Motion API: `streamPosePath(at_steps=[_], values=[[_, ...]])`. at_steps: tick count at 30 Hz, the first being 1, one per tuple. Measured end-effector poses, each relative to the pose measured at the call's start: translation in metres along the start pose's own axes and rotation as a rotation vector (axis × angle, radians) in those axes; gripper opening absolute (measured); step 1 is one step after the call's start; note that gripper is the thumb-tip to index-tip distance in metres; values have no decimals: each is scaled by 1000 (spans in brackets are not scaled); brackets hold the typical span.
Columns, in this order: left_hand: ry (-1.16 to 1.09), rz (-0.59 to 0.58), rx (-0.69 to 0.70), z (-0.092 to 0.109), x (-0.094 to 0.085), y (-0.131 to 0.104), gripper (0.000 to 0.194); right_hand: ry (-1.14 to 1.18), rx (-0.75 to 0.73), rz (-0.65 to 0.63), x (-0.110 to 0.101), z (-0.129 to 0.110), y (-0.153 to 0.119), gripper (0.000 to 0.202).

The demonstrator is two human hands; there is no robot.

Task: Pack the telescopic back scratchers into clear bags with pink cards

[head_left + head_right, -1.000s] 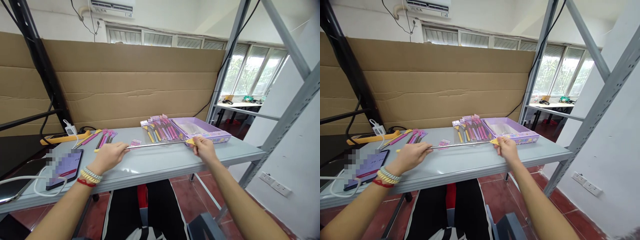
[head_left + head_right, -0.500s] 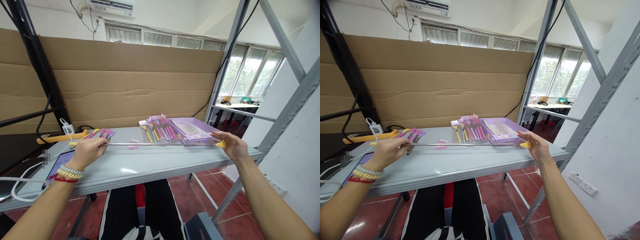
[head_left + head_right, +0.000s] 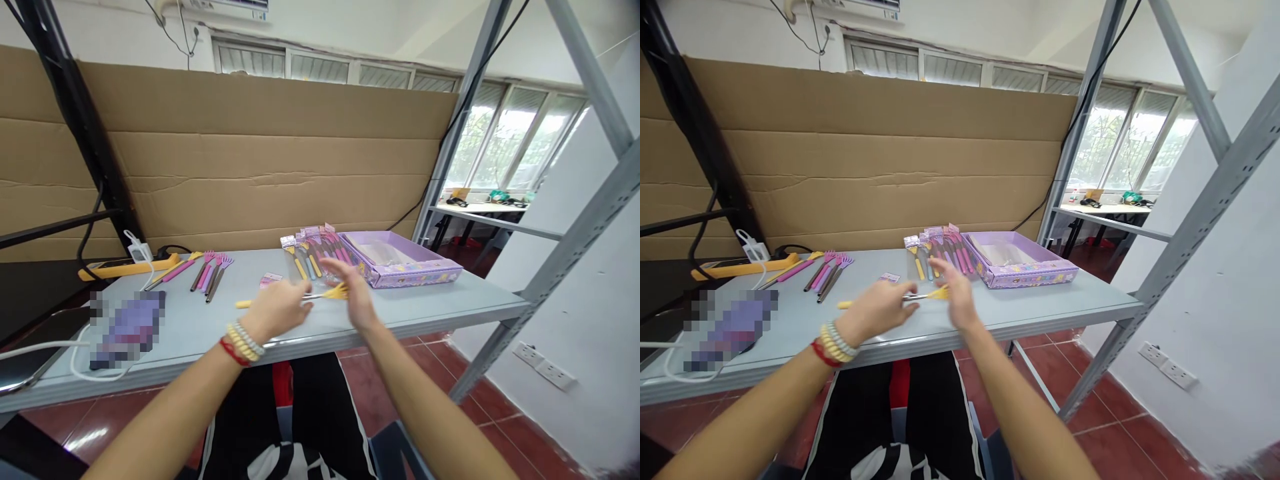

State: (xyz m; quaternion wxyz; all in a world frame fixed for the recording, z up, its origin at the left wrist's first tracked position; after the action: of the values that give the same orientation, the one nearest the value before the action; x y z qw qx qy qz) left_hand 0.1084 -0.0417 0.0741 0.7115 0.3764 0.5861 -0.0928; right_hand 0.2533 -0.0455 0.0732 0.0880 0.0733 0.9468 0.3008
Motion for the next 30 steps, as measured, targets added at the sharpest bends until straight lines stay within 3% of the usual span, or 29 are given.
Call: streamPosePath(at_steps=[2, 4, 6, 8, 11, 13, 15, 19, 22, 25, 30], values=[[4, 19, 15, 15, 7, 10, 22, -191, -49, 95, 21, -6, -7, 35], [-55, 51, 13, 5, 9, 17, 20, -188, -39, 80, 31, 2, -1, 23], [-175, 51, 49, -18, 8, 25, 14, -76, -10, -5, 35, 17, 18, 19], [-366, 90, 29, -50, 2, 36, 12, -5, -2, 17, 26, 30, 47, 25], [-795, 278, -217, -111, -7, 50, 22, 17, 15, 144, 16, 50, 93, 33], [-1110, 373, -395, -139, 3, 53, 27, -90, 32, 127, 28, 60, 114, 27], [-1331, 398, -532, -154, 20, 51, 26, -269, 25, 25, 51, 68, 121, 19], [-1471, 304, -682, -161, 49, 38, 12, -662, -42, -308, 104, 82, 96, 19], [-1488, 318, -706, -165, 54, 29, 14, -910, -153, -491, 128, 82, 71, 29], [-1490, 357, -720, -166, 54, 26, 13, -1062, -191, -545, 137, 80, 61, 39], [-1452, 323, -739, -163, 57, 28, 8, -1100, -173, -573, 146, 84, 61, 55]])
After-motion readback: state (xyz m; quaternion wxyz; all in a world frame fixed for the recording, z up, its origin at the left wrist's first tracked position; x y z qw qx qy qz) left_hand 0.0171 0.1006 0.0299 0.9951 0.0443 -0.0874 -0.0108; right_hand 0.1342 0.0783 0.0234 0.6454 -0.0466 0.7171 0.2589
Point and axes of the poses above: each hand's wrist, its own y-axis towards the middle knuckle, its own x-axis out of the palm, z = x × y, the point moved 10 cm from there along y, towards the middle knuckle, and after that the axes turned 1 degree about -z, right-handed, at the moved point
